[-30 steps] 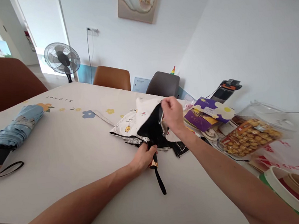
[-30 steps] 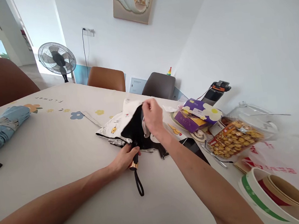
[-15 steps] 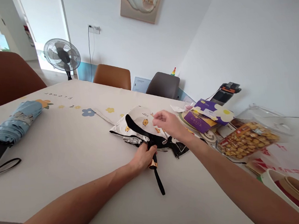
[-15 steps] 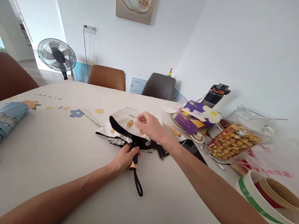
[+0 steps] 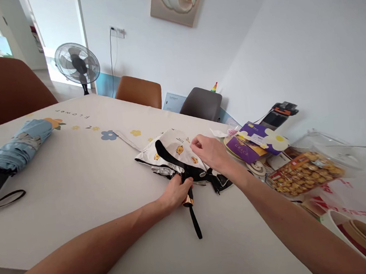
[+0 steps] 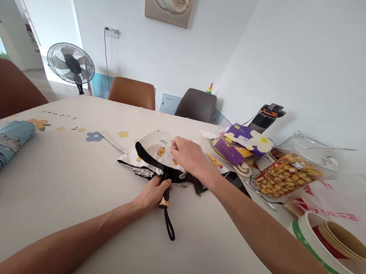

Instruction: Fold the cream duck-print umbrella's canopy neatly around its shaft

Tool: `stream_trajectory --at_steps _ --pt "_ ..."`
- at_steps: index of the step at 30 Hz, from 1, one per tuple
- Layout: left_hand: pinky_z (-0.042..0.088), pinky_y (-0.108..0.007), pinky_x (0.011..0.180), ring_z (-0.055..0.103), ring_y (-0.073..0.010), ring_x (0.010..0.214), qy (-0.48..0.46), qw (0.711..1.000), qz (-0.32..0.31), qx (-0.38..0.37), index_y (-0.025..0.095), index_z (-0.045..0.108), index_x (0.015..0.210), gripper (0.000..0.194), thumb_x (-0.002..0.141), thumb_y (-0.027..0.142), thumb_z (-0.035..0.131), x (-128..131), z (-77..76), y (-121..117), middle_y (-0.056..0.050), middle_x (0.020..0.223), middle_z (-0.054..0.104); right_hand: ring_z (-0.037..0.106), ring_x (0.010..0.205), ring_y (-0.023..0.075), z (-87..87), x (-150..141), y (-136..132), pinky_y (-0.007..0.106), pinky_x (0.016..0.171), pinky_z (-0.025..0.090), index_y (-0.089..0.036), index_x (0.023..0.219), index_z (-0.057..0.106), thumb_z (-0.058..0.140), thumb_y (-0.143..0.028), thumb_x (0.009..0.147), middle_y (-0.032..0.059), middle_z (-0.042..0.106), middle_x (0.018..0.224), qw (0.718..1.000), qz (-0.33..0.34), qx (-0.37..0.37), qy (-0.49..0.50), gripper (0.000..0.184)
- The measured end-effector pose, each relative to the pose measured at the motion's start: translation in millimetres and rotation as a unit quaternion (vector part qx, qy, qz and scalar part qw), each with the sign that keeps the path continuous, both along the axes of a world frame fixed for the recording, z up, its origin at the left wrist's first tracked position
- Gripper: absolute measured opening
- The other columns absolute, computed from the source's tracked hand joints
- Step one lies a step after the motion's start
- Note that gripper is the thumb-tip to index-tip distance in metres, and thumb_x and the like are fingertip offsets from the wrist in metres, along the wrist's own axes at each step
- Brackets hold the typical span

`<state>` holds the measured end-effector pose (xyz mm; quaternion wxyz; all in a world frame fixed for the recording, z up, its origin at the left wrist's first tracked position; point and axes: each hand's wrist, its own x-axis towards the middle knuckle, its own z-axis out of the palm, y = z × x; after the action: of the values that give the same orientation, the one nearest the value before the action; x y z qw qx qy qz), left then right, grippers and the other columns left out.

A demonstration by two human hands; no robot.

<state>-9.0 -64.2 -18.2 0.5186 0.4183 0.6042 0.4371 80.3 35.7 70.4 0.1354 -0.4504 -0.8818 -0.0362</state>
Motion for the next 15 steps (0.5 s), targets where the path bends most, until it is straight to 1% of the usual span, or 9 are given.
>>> stream_trajectory --at_steps 3,4,5,7,8,11,12,13,15 --pt "0.032 -0.022 0.044 0.041 -0.0096 0.046 -0.002 1.000 0.002 -0.004 0.017 0.054 0.068 0.026 0.079 0.039 0.044 0 -1.4 0 0.001 0.058 0.047 0.060 0.078 0.0200 2.5 20 -12 0.028 0.063 0.039 -0.022 0.094 0.058 0.050 -0.037 0.079 0.0042 0.065 0.095 0.995 0.083 -0.031 -0.039 0.023" --pt "0.032 -0.022 0.044 0.041 -0.0097 0.047 -0.005 1.000 0.001 -0.006 0.017 0.054 0.070 0.026 0.079 0.039 0.044 0 -1.9 0 0.001 0.059 0.047 0.059 0.083 0.0215 1.7 25 -17 0.030 0.067 0.040 -0.023 0.096 0.058 0.053 -0.040 0.077 0.0046 0.064 0.100 0.991 0.113 -0.038 -0.063 0.027" --pt "0.032 -0.022 0.044 0.041 -0.0098 0.047 -0.008 1.000 0.000 -0.009 0.017 0.054 0.070 0.025 0.079 0.039 0.044 0 -2.3 0 0.001 0.059 0.047 0.058 0.088 0.0231 -0.1 30 -22 0.032 0.071 0.040 -0.022 0.098 0.057 0.056 -0.043 0.075 0.0052 0.063 0.102 0.988 0.129 -0.037 -0.081 0.032" --pt "0.032 -0.021 0.045 0.041 -0.0096 0.048 -0.010 1.000 -0.001 -0.010 0.017 0.054 0.070 0.025 0.078 0.039 0.044 0 -2.7 0 0.001 0.060 0.047 0.056 0.091 0.0248 -6.6 38 -29 0.035 0.077 0.039 -0.019 0.097 0.058 0.058 -0.044 0.074 0.0074 0.063 0.100 0.987 0.124 -0.005 -0.106 0.034" --pt "0.032 -0.021 0.045 0.040 -0.0095 0.048 -0.008 1.000 -0.001 -0.009 0.017 0.053 0.070 0.025 0.078 0.038 0.044 0 -2.8 1 0.001 0.060 0.047 0.057 0.089 0.0247 -11.2 40 -31 0.036 0.079 0.038 -0.017 0.094 0.058 0.057 -0.042 0.075 0.0082 0.063 0.096 0.987 0.112 0.017 -0.115 0.031" --pt "0.031 -0.021 0.045 0.039 -0.0092 0.048 0.001 1.000 0.003 -0.002 0.017 0.053 0.067 0.026 0.078 0.038 0.044 0 -3.6 1 0.002 0.058 0.045 0.057 0.082 0.0224 -25.1 46 -28 0.037 0.080 0.037 -0.016 0.083 0.059 0.051 -0.026 0.081 0.0081 0.063 0.084 0.983 0.097 0.073 -0.136 0.014" --pt "0.031 -0.021 0.045 0.039 -0.0093 0.048 0.003 1.000 0.003 0.000 0.017 0.052 0.067 0.026 0.078 0.039 0.044 0 -3.9 1 0.001 0.058 0.045 0.058 0.081 0.0218 -27.7 47 -26 0.037 0.080 0.037 -0.016 0.082 0.060 0.048 -0.021 0.083 0.0077 0.063 0.082 0.982 0.099 0.087 -0.136 0.014" --pt "0.031 -0.021 0.045 0.039 -0.0093 0.048 0.003 1.000 0.003 0.002 0.017 0.053 0.067 0.027 0.078 0.039 0.044 0 -4.3 1 0.001 0.059 0.046 0.058 0.081 0.0216 -28.3 48 -24 0.036 0.079 0.037 -0.017 0.082 0.061 0.045 -0.019 0.084 0.0075 0.063 0.081 0.982 0.098 0.099 -0.129 0.016" --pt "0.032 -0.022 0.046 0.040 -0.0095 0.048 -0.002 1.000 0.002 -0.001 0.017 0.053 0.068 0.027 0.079 0.040 0.044 0 -4.9 0 0.001 0.061 0.048 0.058 0.079 0.0218 -22.8 48 -20 0.035 0.075 0.039 -0.017 0.084 0.063 0.042 -0.018 0.085 0.0075 0.064 0.083 0.985 0.085 0.125 -0.084 0.021"
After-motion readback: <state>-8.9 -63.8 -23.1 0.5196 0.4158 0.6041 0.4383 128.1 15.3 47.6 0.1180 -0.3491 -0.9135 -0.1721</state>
